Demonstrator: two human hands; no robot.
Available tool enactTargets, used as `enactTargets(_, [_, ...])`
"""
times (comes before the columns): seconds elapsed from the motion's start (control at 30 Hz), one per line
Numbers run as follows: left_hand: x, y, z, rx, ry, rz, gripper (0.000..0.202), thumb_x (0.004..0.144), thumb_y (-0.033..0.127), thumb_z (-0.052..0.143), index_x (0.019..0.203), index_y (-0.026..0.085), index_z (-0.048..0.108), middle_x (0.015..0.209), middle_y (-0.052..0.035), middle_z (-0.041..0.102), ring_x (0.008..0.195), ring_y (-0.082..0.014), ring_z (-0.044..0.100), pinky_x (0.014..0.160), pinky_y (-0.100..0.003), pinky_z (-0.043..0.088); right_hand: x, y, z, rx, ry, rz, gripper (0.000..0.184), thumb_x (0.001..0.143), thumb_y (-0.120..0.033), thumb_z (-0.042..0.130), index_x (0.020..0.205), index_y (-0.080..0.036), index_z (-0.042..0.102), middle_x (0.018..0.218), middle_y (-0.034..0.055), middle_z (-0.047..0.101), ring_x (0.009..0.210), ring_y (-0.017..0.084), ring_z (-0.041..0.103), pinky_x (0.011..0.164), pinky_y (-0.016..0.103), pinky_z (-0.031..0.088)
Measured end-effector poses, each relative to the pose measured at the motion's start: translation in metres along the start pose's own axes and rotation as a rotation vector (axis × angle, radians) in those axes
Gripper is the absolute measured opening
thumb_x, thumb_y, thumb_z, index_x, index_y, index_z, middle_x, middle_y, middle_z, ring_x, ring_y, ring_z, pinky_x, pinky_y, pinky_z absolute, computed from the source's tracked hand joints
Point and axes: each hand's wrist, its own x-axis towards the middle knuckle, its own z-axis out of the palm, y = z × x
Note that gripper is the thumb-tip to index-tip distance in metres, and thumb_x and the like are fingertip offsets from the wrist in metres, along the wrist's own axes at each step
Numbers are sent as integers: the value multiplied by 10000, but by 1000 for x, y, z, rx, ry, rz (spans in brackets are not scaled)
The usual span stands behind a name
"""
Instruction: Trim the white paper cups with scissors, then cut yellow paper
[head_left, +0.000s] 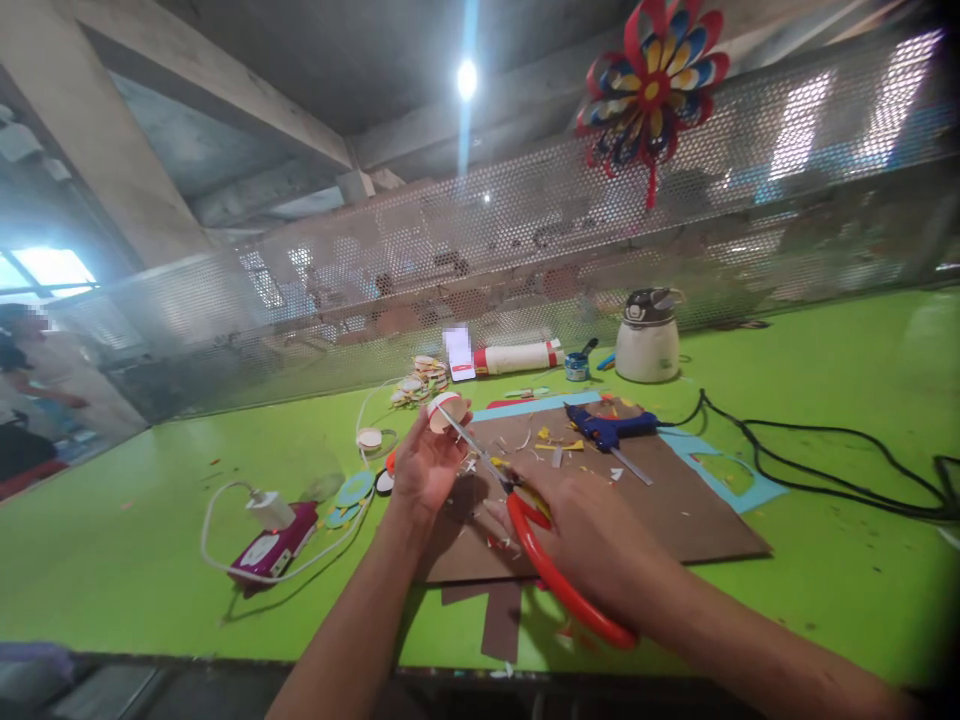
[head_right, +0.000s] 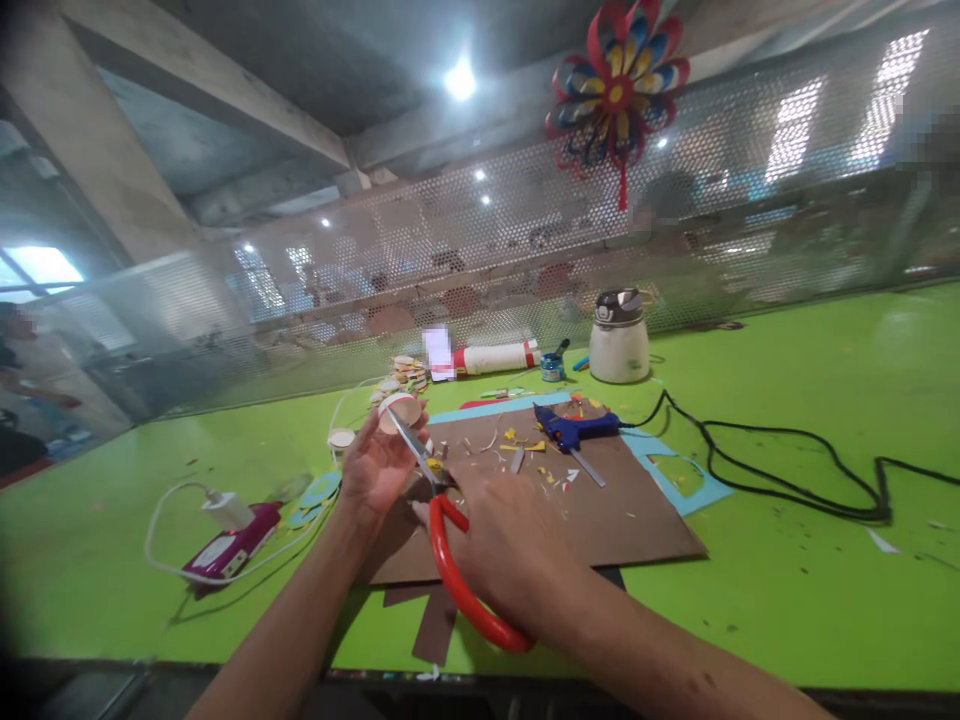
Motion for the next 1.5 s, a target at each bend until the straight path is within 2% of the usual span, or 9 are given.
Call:
enactTargets(0.13, [1,0,-2,6,6,11,305,892,317,472,971,105,677,928,-127,721,839,-215,669,724,-330,519,-2,4,4,-6,41,-34,285,853,-305,518,1069,-173,650,863,124,734,811,296,668,638,348,441])
enactTargets(0.37, [2,0,-2,14,13,6,318,904,303,444,962,94,676,900,-131,722,840,-218,671,743,-335,515,-1,5,2,42,-6,-27,313,884,-420,480,990,-185,658,852,119,742,790,303,685,638,355,450])
enactTargets(0.67, [1,1,-3,41,16,16,302,885,282,466,947,82,683,909,-147,723,847,-222,674,754,-340,516,-5,7,7,-57,36,-57,301,885,-423,491,1005,-192,642,799,107,739,723,291,686,586,332,424])
enactTargets(0.8, [1,0,-3,50,18,17,283,879,268,474,927,86,685,885,-138,725,832,-218,675,762,-340,513,-4,9,8,-40,53,-68,308,878,-423,518,1019,-181,645,818,110,741,753,290,688,599,328,426])
enactTargets(0.97, [1,1,-2,54,28,25,253,851,261,516,941,94,684,891,-124,727,826,-212,671,779,-334,506,-3,11,6,-50,28,-37,259,864,-393,535,948,-190,672,797,100,745,727,285,690,583,316,414])
enactTargets(1.33, [3,0,-4,79,18,44,235,833,262,553,925,96,690,914,-126,722,863,-208,660,848,-331,479,0,10,-1,-22,-56,-20,288,862,-267,523,1080,-163,680,871,148,751,777,289,689,633,330,440])
enactTargets(1.5, [3,0,-5,112,20,32,247,843,270,541,930,95,693,898,-122,725,857,-207,660,825,-332,482,2,16,0,124,-64,-30,246,858,-345,524,929,-194,705,723,85,738,620,209,638,571,289,424])
